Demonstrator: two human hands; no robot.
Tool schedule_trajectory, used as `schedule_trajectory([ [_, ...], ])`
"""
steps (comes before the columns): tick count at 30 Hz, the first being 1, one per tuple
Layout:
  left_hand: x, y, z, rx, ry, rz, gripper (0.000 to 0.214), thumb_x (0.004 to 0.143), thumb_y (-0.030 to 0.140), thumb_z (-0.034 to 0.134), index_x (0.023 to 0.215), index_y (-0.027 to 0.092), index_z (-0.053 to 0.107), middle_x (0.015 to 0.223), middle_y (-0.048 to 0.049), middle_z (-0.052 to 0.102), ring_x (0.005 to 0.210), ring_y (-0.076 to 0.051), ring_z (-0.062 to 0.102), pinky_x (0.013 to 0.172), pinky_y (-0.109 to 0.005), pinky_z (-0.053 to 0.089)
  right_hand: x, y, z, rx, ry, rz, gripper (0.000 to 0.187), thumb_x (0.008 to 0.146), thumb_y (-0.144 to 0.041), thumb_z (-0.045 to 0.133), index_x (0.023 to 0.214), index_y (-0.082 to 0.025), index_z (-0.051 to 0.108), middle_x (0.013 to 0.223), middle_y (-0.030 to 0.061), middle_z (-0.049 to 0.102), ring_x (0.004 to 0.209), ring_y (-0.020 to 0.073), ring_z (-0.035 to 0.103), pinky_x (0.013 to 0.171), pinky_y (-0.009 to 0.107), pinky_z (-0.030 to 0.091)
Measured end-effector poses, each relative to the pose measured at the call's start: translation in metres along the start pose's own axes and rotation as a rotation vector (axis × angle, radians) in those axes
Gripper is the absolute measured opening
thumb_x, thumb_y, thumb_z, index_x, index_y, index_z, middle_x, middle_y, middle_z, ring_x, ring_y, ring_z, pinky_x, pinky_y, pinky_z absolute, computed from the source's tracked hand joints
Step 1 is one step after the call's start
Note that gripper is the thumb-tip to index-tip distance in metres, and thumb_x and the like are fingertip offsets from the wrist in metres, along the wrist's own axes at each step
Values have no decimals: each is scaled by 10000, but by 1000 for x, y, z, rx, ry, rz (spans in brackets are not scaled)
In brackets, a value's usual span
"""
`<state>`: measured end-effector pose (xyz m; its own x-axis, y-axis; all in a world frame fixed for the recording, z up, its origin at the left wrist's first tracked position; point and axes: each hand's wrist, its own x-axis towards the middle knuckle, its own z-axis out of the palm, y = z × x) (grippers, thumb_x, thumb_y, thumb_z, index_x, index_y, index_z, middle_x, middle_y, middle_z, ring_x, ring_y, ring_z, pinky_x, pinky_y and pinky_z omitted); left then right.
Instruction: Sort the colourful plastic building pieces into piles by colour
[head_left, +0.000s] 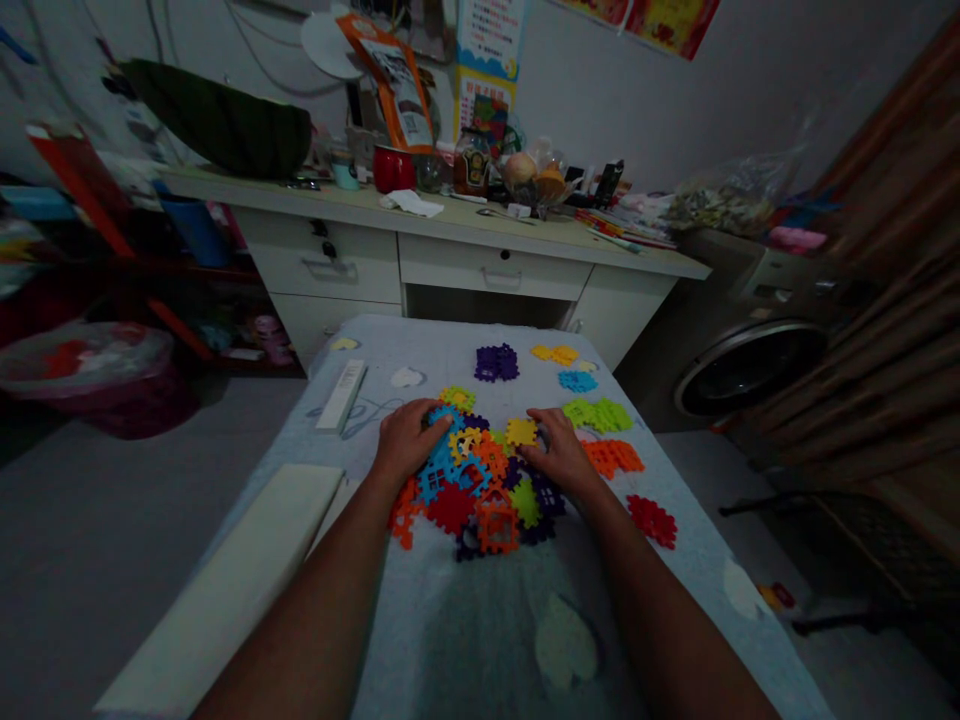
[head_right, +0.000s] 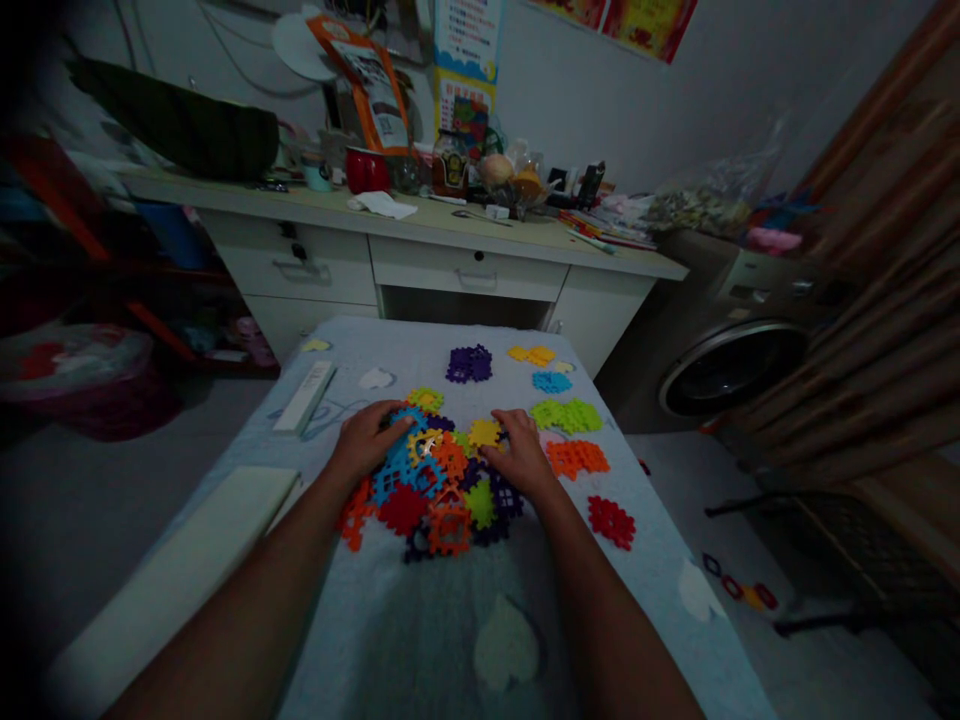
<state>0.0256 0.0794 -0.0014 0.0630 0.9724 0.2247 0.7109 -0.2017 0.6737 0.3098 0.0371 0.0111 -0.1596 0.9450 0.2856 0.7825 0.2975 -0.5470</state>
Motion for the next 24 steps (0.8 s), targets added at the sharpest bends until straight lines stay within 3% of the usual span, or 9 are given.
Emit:
schedule_trajectory([
  [4, 0, 0, 0, 14, -5, 23, 410, 858, 515, 526, 1131, 249, 676, 1185, -52, 702, 1116, -252, 618, 1005, -405, 438, 26, 10, -17, -95, 42, 3, 491, 753, -312, 715, 1219, -202, 609, 1118, 99, 550, 1086, 276, 523, 1002, 445, 419],
  [11, -1, -2, 2, 33, 13, 35, 416, 863, 526, 506, 1114, 241, 673, 1180, -49, 700, 1129, -256, 611, 1020, -407, 428, 111, 57, -39, -275, 97, 135, 354, 737, -227, 726, 1077, -189, 634, 1119, 89, 567, 1108, 258, 520, 1002, 410, 392],
  [18, -1, -1, 2, 40, 24, 28, 393, 861, 511, 517, 1114, 252, 669, 1191, -41, 696, 1141, -258, 610, 1031, -427, 421, 173, 86, -36, -378, 122, 407, 219, 770, -211, 688, 988, -200, 664, 1154, 91, 584, 1109, 261, 542, 946, 392, 418],
  [24, -1, 0, 2, 34, 27, 32, 385, 864, 504, 515, 1100, 244, 673, 1185, -51, 699, 1139, -261, 611, 1025, -436, 425, 196, 100, -23, -417, 100, 486, 274, 781, -228, 667, 1054, -212, 679, 1190, 109, 600, 1112, 288, 537, 927, 399, 432],
])
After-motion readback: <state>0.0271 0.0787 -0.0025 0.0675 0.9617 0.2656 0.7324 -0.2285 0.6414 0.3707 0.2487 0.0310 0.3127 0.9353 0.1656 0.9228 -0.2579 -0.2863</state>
